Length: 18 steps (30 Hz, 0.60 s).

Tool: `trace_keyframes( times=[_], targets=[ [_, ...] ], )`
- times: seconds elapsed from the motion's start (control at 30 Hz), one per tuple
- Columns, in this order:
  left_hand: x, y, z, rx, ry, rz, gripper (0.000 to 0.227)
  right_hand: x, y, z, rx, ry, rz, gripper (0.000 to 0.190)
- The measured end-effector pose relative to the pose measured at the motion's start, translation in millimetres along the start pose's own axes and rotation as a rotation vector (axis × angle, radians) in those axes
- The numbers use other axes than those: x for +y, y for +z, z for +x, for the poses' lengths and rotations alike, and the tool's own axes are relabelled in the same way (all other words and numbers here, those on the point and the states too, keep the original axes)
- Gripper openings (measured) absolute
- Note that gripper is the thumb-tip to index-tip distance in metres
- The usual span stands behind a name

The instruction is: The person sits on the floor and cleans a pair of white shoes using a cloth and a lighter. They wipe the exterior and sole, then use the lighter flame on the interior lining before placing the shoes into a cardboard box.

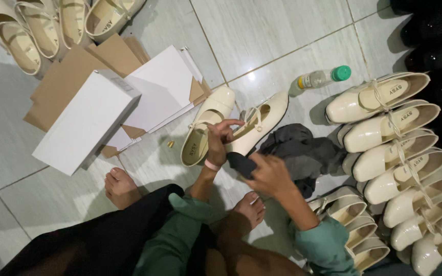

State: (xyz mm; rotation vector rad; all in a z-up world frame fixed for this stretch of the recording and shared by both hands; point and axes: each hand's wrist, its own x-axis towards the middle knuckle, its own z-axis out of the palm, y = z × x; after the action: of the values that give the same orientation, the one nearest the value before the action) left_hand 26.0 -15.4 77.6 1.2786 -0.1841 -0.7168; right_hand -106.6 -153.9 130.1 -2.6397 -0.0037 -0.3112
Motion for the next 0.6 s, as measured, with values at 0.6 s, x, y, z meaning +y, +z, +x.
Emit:
trace_keyframes(
  times=[0.6],
  targets=[
    [100.8, 68.7, -25.9, -0.335, -0.388, -0.577, 0.081, -15.3, -76.0, -28.1, 0.349, 0.230, -0.092, 0.043]
  ],
)
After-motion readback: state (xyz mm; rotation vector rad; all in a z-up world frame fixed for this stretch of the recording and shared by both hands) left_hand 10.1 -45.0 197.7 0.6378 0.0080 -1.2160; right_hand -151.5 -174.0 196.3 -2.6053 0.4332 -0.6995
